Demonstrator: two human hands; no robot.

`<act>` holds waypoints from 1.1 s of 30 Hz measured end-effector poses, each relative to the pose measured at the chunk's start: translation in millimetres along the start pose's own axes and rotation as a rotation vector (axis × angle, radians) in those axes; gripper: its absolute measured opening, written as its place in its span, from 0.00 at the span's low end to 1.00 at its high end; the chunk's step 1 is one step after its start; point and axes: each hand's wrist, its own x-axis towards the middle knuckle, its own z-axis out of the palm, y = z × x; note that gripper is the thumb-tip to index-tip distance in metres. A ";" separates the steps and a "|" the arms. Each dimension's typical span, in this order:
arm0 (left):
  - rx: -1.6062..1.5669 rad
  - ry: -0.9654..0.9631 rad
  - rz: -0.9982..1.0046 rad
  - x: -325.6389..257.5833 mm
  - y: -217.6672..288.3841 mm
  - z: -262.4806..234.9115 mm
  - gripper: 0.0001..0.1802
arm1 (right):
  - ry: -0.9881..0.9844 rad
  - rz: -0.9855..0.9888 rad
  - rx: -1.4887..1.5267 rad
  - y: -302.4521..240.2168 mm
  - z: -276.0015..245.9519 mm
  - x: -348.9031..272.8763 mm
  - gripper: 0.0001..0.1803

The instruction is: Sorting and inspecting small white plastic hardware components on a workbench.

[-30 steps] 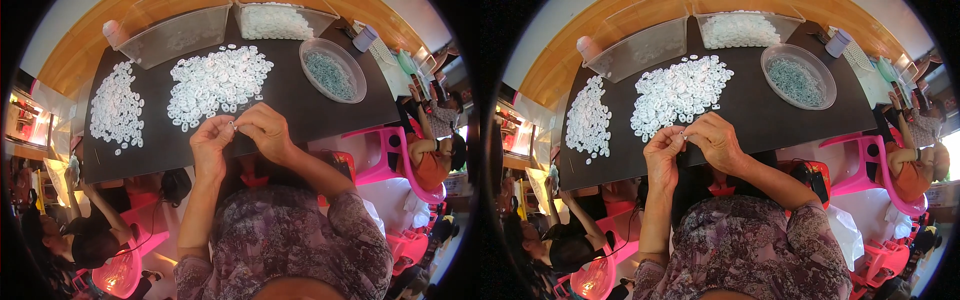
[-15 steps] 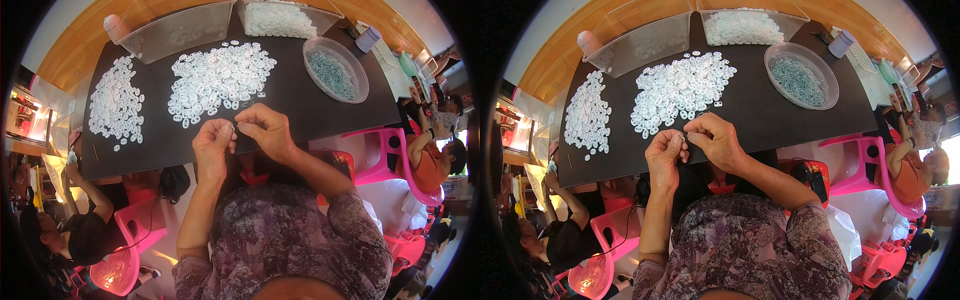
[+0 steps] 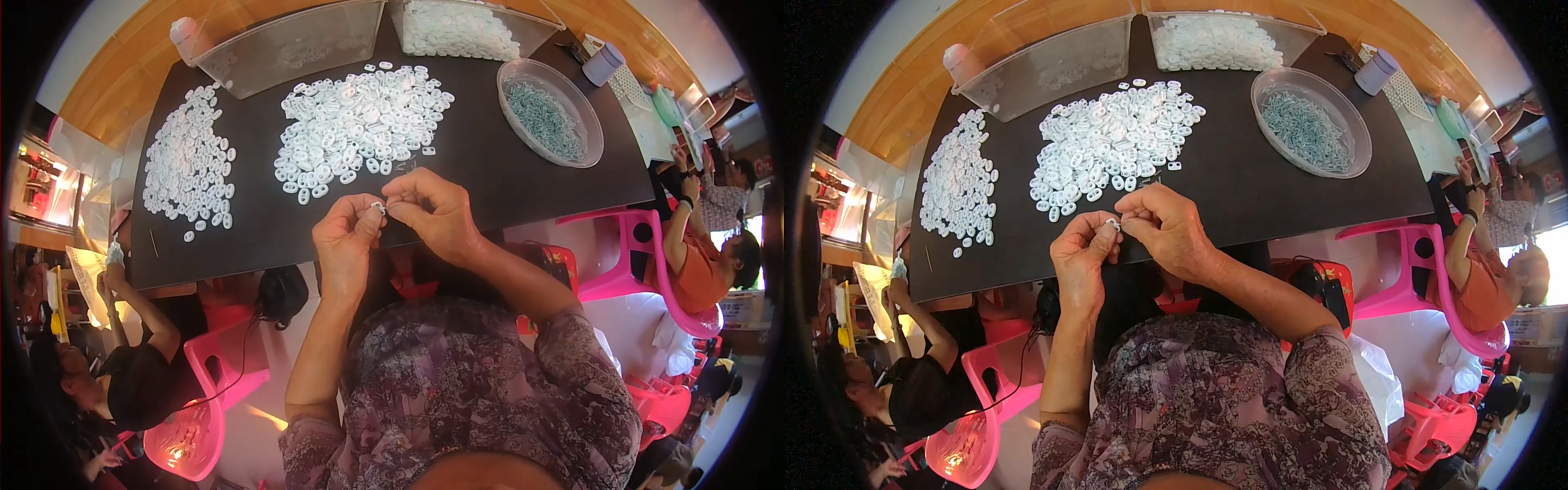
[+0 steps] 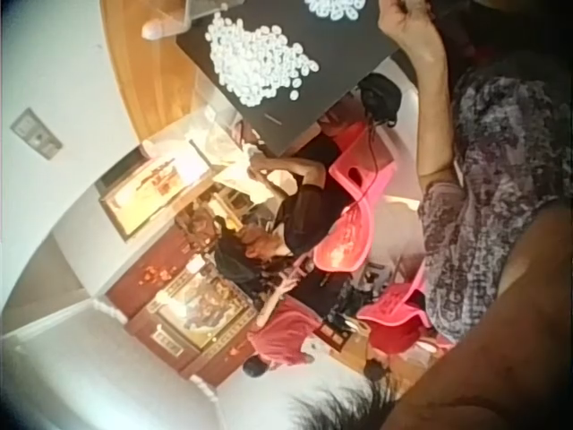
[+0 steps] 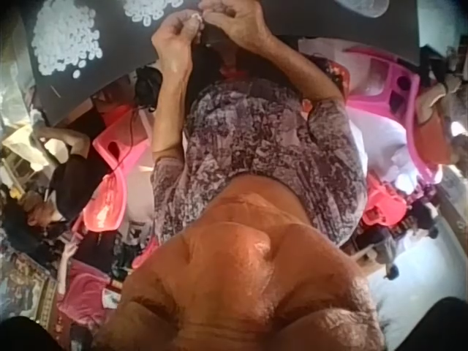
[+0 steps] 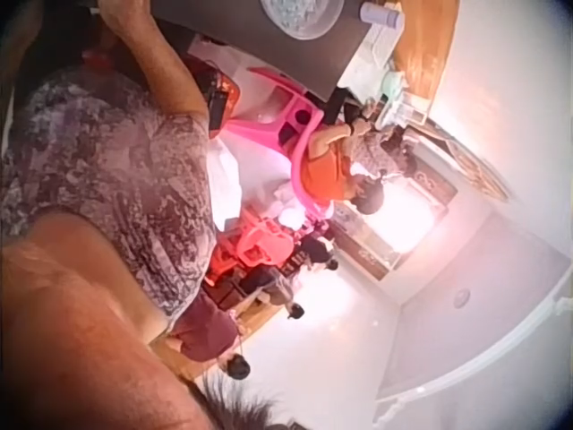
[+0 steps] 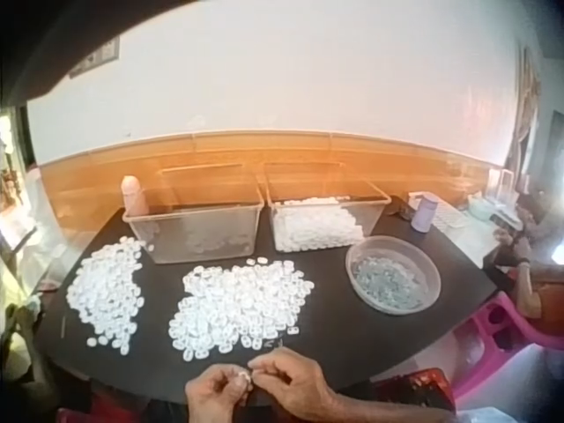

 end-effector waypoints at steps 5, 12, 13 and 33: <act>0.036 -0.016 0.012 -0.8 0.2 -1.1 0.05 | 0.007 -0.002 -0.004 -0.3 0.6 0.1 0.10; 0.055 -0.016 0.018 -2.0 -1.7 -3.3 0.05 | -0.002 -0.008 -0.036 0.3 2.4 -0.9 0.10; 0.084 -0.013 0.031 -2.2 -2.7 -3.5 0.05 | -0.002 -0.008 -0.036 0.1 2.4 -1.0 0.10; 0.001 0.064 0.053 -7.8 -2.3 1.9 0.04 | -0.030 0.099 0.128 -3.2 4.7 -5.5 0.05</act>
